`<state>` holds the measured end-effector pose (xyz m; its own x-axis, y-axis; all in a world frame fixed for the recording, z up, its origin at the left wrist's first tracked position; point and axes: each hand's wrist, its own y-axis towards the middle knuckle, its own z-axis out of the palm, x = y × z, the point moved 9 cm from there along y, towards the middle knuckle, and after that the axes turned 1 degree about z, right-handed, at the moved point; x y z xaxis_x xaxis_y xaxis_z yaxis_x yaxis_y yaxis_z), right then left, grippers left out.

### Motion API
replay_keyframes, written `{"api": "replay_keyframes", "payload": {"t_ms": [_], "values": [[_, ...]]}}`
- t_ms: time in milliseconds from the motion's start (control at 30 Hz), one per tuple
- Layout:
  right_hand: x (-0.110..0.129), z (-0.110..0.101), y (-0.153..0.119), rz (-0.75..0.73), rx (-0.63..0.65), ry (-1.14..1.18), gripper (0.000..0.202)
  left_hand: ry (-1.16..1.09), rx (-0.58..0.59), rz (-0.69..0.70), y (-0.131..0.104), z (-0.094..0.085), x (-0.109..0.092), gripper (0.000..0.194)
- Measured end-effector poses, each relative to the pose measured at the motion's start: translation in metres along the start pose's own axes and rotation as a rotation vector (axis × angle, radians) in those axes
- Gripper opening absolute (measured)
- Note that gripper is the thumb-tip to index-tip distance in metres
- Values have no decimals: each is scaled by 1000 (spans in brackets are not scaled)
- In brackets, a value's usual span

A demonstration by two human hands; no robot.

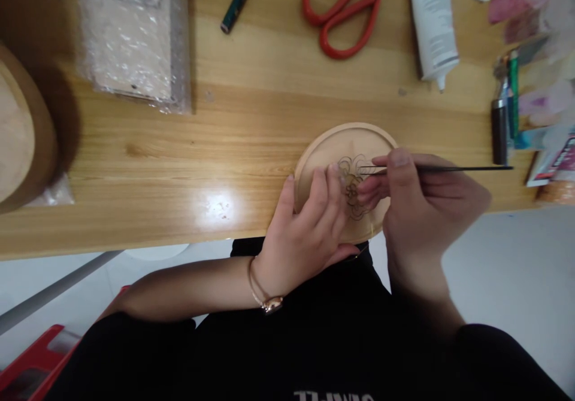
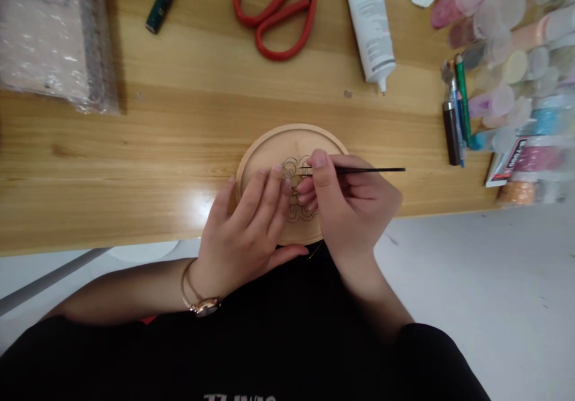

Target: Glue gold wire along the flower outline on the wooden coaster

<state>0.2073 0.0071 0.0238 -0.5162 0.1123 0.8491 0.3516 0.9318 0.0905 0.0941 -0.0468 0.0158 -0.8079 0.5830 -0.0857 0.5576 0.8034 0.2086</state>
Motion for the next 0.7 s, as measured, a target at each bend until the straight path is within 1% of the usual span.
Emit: {"api": "replay_keyframes", "payload": {"t_ms": [200, 367, 500, 700], "values": [[1, 6, -1, -13, 36, 15, 11, 23, -8, -3, 0, 0, 0, 71], [1, 9, -2, -14, 44, -26, 8, 1, -21, -4, 0, -1, 0, 74], [3, 10, -3, -48, 19, -86, 10, -10, -20, -6, 0, -1, 0, 74], [3, 13, -4, -13, 14, -94, 17, -5, -20, -2, -1, 0, 0, 76]]}}
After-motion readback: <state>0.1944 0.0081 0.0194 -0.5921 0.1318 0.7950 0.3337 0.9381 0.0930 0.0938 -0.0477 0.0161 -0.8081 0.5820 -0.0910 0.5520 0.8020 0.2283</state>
